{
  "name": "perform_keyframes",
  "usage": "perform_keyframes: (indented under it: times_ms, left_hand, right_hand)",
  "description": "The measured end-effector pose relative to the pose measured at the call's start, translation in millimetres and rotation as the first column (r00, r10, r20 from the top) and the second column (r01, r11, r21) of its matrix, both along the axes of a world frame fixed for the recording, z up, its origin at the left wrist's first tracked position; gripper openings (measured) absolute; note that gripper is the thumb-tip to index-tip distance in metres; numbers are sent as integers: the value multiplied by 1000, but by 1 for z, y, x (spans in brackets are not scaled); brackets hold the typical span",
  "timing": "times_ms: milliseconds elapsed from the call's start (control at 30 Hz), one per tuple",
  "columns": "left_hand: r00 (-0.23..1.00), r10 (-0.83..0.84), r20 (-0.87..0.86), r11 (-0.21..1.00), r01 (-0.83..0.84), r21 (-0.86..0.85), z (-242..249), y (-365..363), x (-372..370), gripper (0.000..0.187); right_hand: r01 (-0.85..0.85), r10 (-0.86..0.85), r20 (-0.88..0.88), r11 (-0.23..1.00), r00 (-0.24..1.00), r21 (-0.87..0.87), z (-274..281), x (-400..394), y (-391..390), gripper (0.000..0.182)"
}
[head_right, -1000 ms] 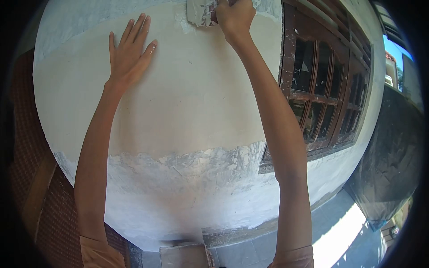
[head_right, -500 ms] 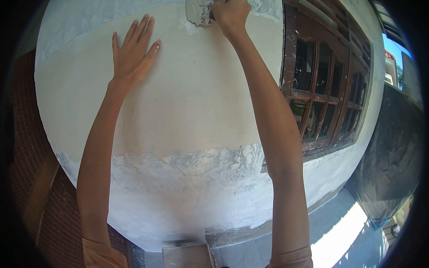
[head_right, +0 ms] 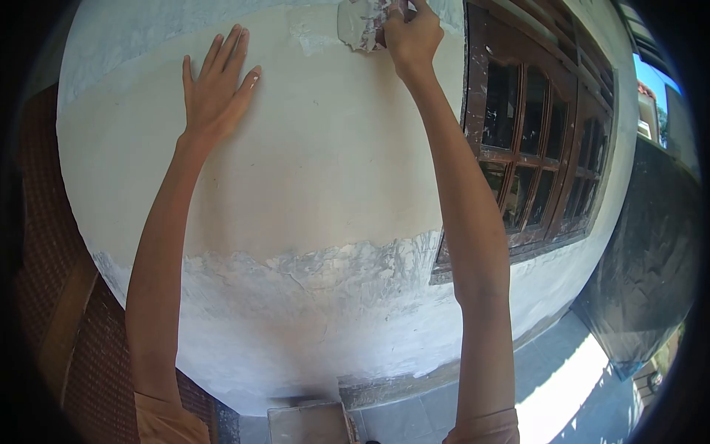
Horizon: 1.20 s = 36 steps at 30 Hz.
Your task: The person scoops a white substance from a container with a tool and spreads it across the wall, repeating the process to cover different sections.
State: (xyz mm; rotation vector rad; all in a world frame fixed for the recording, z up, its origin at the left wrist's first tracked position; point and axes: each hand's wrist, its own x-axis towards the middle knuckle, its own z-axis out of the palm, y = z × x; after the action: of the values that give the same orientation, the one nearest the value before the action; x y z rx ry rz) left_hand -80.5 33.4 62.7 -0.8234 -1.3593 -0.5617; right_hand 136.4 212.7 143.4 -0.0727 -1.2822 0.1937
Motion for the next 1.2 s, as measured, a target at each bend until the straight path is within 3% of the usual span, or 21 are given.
perform_keyframes:
  times_ms: [67,133,200,233,267,400,533,600,700,733,833,933,1000,1067,1200]
  left_hand:
    - [1000,1,11,1000,-1,-3,-1,0,0,62]
    - [1000,-16,5,1000,16,0,-1,2,0,62]
    - [1000,-5,1,1000,5,-3,-1,2,-1,62]
    - [1000,8,-2,1000,-8,-3,0,1,-1,62]
    - [1000,8,-1,1000,-8,-6,0,0,-1,62]
    - [1000,8,-4,1000,-9,-26,0,-5,1,62]
    - [1000,0,12,1000,0,-16,0,0,2,62]
    - [1000,4,4,1000,-3,-7,-1,0,1,64]
    - [1000,2,-15,1000,-2,-5,1,-1,0,65]
    - [1000,1,-19,1000,-1,-12,0,-2,-1,65]
    - [1000,0,4,999,0,-34,0,-4,1,63]
    - [1000,-1,24,999,2,-33,-1,-3,4,63]
    - [1000,0,16,1000,0,-21,-1,-2,4,64]
    - [1000,-3,10,1000,3,-13,-1,0,4,66]
    - [1000,4,10,1000,-3,-31,-1,-3,4,65]
  right_hand:
    - [-109,96,-116,988,989,-108,0,20,11,33]
    - [-92,81,-159,994,984,-63,0,21,4,33]
    - [-324,321,-67,945,945,-39,-3,3,-12,34]
    - [-176,175,-23,984,984,-30,1,-12,-20,34]
    - [-421,419,91,907,903,3,-6,-24,-43,32]
    - [-267,267,78,964,961,-8,3,-39,-48,31]
    - [-168,164,-179,986,970,-5,18,-6,-27,28]
    - [-297,287,-181,955,941,-28,22,-1,-35,30]
    - [-319,318,40,946,947,55,25,-27,-43,32]
    - [-313,313,76,950,947,-7,22,-32,-58,31]
    - [-284,281,80,958,956,31,28,-41,-47,30]
    - [-229,229,-57,973,972,14,32,-27,-42,29]
    - [-319,319,-68,948,945,3,33,-19,-47,29]
    - [-318,313,96,947,945,36,31,-31,-57,28]
    - [-259,249,129,964,960,66,32,-41,-52,28]
